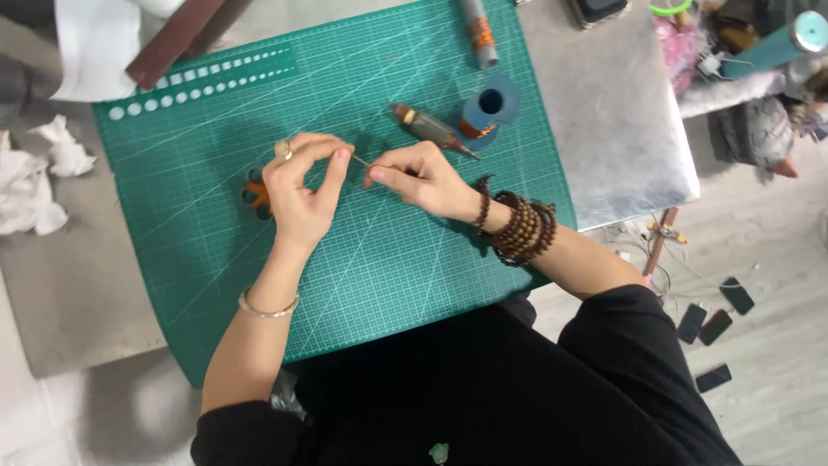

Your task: A person manually winds thin copper wire around a small metal rotor core on a green cutting mat.

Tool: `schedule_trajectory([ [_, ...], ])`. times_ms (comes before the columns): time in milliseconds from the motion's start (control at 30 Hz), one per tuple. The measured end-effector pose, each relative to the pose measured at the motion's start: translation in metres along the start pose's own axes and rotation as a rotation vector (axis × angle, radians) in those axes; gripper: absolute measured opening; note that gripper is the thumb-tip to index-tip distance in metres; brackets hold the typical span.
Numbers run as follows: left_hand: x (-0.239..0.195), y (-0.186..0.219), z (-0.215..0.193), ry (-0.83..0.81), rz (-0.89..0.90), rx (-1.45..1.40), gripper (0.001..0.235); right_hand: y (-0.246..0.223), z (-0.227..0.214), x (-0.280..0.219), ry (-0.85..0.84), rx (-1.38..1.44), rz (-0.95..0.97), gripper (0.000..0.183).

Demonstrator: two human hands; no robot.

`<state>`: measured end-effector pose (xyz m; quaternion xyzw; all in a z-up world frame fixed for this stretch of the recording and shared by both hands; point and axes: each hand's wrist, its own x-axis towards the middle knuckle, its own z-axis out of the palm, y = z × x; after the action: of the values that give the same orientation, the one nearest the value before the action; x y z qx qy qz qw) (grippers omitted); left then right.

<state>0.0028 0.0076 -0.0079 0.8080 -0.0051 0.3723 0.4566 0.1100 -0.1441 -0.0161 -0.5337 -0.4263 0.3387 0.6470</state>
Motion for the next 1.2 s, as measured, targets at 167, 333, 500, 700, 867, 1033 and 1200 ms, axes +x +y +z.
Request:
schedule_trajectory([
  [167,0.007,0.003,-0.016,0.119,-0.032,-0.064,0.012,-0.003,0.003,-0.002,0.022,-0.077,0.057,0.016],
  [333,0.007,-0.001,-0.026,0.187,-0.081,-0.063,0.013,0.001,0.003,-0.001,0.005,-0.073,0.057,0.018],
  [500,0.003,-0.014,-0.032,0.251,-0.111,-0.08,0.016,0.003,0.0,-0.003,0.02,-0.093,0.056,0.019],
  [700,0.001,-0.024,-0.034,0.367,-0.288,-0.322,0.016,-0.003,0.0,-0.003,0.041,-0.088,0.063,0.018],
  [867,-0.001,-0.036,-0.04,0.464,-0.391,-0.439,0.015,-0.003,-0.003,-0.003,0.027,-0.102,0.063,0.017],
  [1033,0.006,-0.021,-0.067,0.551,-0.432,-0.252,0.023,-0.004,-0.006,-0.005,0.018,-0.129,0.056,0.023],
  [1200,0.005,-0.022,-0.05,0.369,-0.395,-0.128,0.023,0.003,-0.011,0.001,0.065,0.119,0.019,0.025],
])
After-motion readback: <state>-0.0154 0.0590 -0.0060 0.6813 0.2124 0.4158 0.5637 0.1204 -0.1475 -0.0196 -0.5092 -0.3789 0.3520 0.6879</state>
